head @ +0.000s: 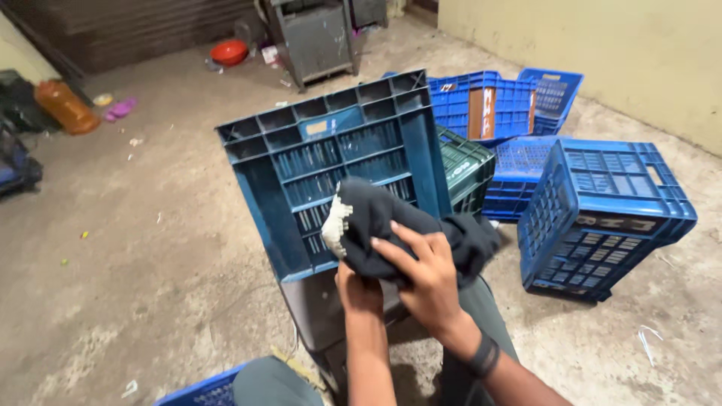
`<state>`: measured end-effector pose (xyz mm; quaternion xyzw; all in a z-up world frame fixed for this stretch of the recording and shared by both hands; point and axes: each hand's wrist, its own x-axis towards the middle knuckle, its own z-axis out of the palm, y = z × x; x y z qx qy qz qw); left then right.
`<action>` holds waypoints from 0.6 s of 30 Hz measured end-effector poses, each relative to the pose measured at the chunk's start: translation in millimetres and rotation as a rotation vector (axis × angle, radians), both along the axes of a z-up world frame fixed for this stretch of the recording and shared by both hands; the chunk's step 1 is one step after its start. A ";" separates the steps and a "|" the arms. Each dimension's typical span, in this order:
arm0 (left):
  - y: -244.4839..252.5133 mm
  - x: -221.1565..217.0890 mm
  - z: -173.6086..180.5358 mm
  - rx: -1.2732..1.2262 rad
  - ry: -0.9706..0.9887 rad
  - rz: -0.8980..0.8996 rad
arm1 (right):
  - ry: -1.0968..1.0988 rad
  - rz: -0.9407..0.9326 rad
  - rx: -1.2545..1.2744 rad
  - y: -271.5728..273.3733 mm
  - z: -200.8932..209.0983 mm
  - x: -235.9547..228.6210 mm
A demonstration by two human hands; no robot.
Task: The person wipes the exterior surfaces of blue plastic crates using a dark cloth. They rotate and flip each crate to clean multiple sides, then place the cleaned crate aside and pick up another crate to continue wiping.
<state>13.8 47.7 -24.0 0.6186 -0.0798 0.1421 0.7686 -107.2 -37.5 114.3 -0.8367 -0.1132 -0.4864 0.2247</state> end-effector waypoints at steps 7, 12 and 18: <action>2.2 13.8 -0.9 -0.912 0.518 -0.158 | -0.089 0.040 0.120 -41.0 22.1 1.9; -1.2 -2.2 -5.6 -0.947 0.456 -0.186 | -0.364 -0.173 0.075 -78.4 82.7 81.0; -20.1 19.7 -18.3 -0.856 0.422 -0.204 | -0.276 -0.288 0.042 -31.0 66.2 98.8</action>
